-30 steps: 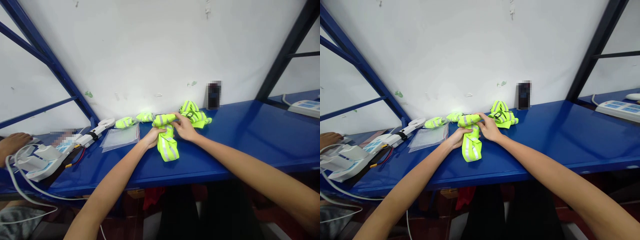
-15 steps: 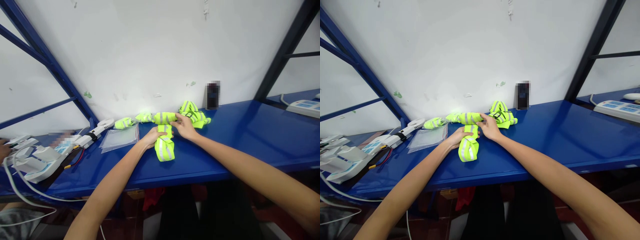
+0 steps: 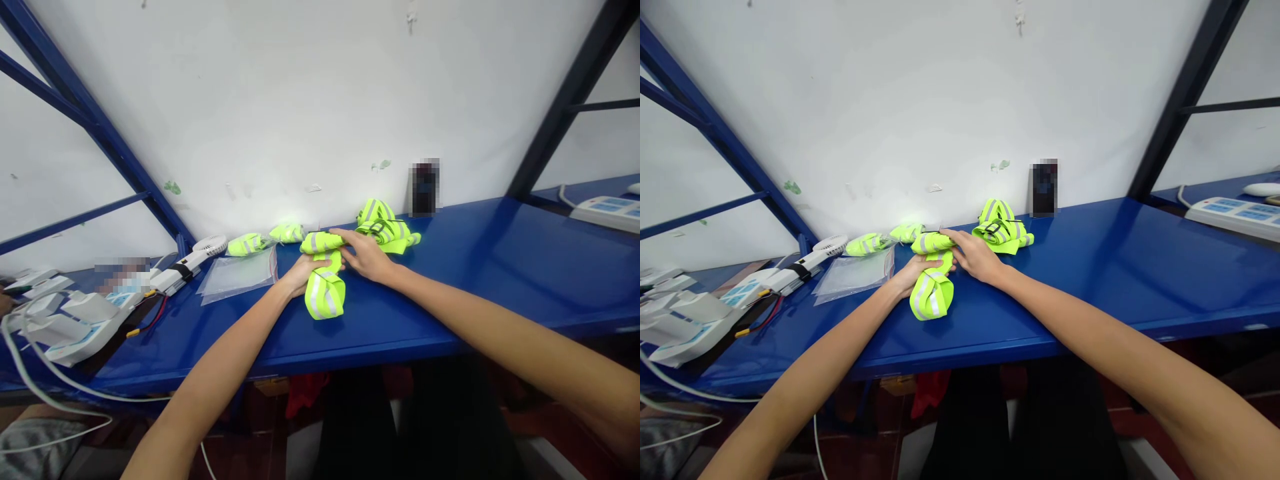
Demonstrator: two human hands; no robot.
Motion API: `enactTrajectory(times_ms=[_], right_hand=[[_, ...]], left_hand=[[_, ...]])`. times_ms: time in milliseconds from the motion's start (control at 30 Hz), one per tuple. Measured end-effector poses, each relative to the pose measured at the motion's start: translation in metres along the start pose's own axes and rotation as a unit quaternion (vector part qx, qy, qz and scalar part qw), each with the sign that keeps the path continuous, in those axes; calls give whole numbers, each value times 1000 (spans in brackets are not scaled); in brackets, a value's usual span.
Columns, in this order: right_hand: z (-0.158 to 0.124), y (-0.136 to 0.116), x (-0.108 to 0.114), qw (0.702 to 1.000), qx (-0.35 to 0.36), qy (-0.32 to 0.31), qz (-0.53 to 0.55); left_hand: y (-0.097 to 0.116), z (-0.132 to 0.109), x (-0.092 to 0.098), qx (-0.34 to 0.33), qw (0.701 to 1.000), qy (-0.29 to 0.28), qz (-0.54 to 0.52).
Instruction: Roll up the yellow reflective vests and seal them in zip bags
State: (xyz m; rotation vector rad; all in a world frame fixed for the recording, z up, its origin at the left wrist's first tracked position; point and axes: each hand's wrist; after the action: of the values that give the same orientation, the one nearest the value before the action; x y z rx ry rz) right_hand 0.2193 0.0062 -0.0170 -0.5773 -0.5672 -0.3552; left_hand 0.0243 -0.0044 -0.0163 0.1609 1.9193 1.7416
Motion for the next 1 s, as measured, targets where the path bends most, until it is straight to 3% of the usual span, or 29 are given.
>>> enactTrajectory(times_ms=[233, 400, 500, 600, 667, 733, 867, 1000], right_hand=[[0, -6, 11, 996, 40, -47, 58], [5, -16, 6, 979, -105, -18, 174], [7, -13, 2, 946, -190, -8, 264], [8, -10, 1, 881, -270, -69, 382], [8, -12, 3, 854, -291, -111, 416], [8, -15, 5, 864, -269, -109, 412], [10, -20, 5, 904, -191, -37, 381], [11, -14, 1, 924, -169, 21, 343]], left_hand=[[-1, 1, 1, -37, 998, 39, -14], [-2, 1, -2, -50, 996, 66, -33], [-2, -2, -6, -40, 998, 46, -32], [-2, -3, -8, -27, 998, 42, -26], [-2, -1, -6, -19, 998, 45, -29], [0, 3, -2, -16, 998, 48, -45], [9, 6, 6, -19, 995, 44, -88], [18, -2, 5, -8, 993, -9, -121]])
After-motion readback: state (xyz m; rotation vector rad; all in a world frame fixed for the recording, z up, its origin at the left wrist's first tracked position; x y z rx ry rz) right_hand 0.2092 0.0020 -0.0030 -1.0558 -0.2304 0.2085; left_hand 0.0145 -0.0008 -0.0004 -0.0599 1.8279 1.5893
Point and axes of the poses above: each hand's wrist, its own z-axis towards the middle knuckle, its own x-axis out of the back of the hand, y = z × x, and after that the axes turned 1 degree about -x, right-handed
